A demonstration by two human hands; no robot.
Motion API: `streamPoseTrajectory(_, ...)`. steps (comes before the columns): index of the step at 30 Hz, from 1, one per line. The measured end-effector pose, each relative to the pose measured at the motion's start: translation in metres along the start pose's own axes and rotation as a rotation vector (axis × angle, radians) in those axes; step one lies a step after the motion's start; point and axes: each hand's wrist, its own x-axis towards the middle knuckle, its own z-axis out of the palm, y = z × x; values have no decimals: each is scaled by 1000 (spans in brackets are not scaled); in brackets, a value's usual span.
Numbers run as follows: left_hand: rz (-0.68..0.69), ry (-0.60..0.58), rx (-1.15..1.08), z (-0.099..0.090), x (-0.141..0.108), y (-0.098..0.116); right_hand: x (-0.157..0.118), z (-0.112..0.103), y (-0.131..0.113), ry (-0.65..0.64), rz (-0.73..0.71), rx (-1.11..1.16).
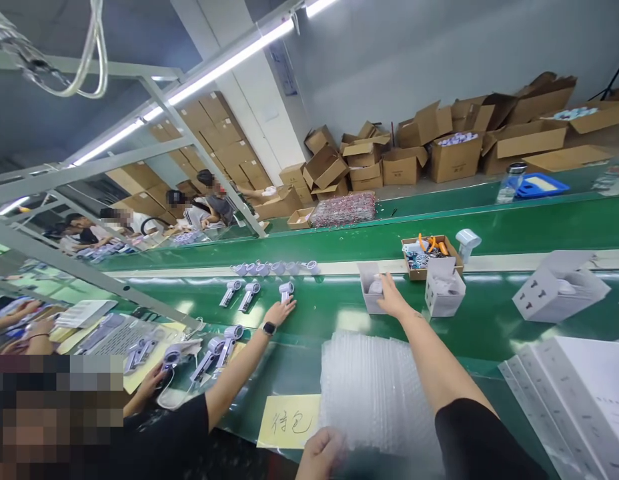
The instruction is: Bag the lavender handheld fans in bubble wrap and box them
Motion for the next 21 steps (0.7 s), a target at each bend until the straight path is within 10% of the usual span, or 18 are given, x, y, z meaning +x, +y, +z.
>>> streamPoseTrajectory(6,7,-142,26,9,24,-13,-128,-18,30,183,132,-39)
streamPoseTrajectory(11,413,-87,391,11,42,-3,-252,4,65,-22,334,-224)
streamPoseTrajectory(15,540,-25,746,18,69,21,-272,39,52,0,398,-303)
streamPoseTrajectory(21,535,-265,1035,44,87,19,-260,61,29,-45,404,-256)
